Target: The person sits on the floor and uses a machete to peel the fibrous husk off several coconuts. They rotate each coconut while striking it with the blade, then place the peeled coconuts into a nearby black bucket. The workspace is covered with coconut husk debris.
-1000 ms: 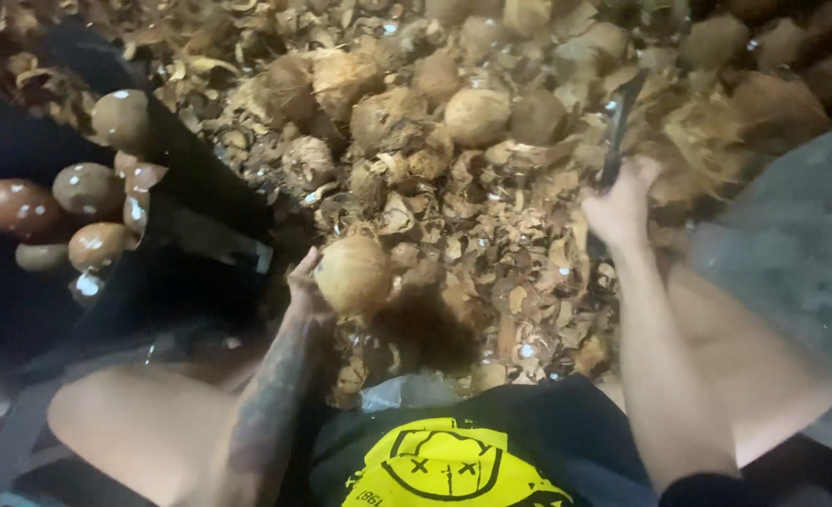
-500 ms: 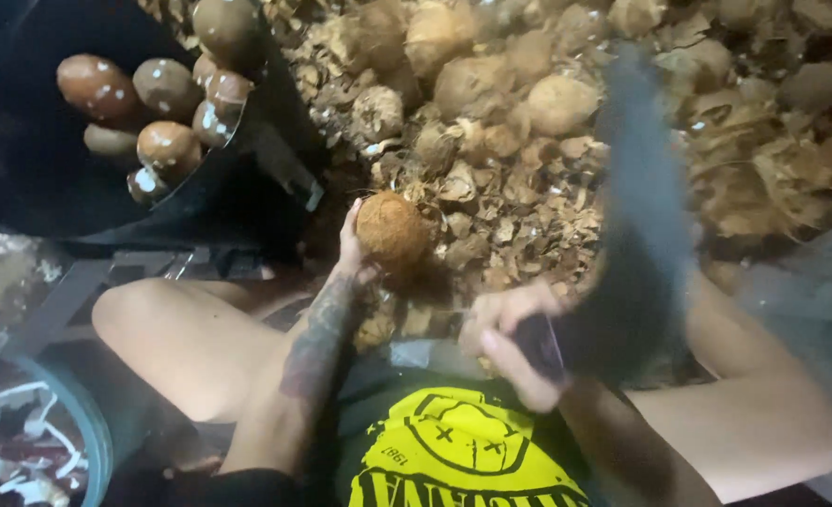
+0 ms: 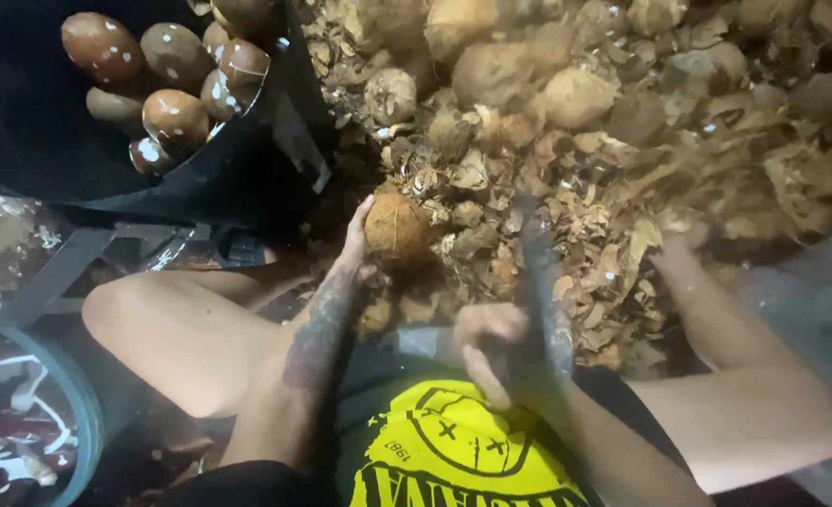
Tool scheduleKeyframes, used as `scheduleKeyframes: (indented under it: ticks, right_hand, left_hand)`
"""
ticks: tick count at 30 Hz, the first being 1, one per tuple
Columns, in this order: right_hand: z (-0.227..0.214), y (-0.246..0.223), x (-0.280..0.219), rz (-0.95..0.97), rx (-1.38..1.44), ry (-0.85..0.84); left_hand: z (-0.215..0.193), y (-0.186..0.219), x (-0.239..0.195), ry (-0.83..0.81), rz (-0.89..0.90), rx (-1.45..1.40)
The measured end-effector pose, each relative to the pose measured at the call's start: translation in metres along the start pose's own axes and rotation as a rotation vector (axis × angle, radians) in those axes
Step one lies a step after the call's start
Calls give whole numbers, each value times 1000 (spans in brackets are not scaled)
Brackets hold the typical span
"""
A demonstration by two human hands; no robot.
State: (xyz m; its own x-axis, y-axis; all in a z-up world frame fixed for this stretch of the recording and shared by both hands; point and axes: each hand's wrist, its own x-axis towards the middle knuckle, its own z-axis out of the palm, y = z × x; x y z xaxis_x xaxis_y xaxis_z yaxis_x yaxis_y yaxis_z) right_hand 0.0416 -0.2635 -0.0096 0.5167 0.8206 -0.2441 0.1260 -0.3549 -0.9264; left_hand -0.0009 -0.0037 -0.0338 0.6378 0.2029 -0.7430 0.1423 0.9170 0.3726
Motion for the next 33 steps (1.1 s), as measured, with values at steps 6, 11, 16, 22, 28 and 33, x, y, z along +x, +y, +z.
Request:
scheduleKeyframes:
  ticks: [6,11,16,22,28,33]
  right_hand:
    - [23,29,15,331,-216,-23]
    - [10,-64,-4,540,146,18]
    - [7,-86,-19,35,383,117]
    - [9,46,13,-116,-606,-153]
    - [-16,-9,6,531,-139,176]
    - [-30,-48,7,-21,-172,122]
  left_hand:
    - [-60,-1,78,32,12,123]
    - [-8,-11,22,58,-40,17]
    - [-33,-8,59,-110,-12,28]
    - [-9,3,36,40,21,120]
    - [-32,24,38,-173,48,-167]
    - [-30,10,34,-250,51,-204]
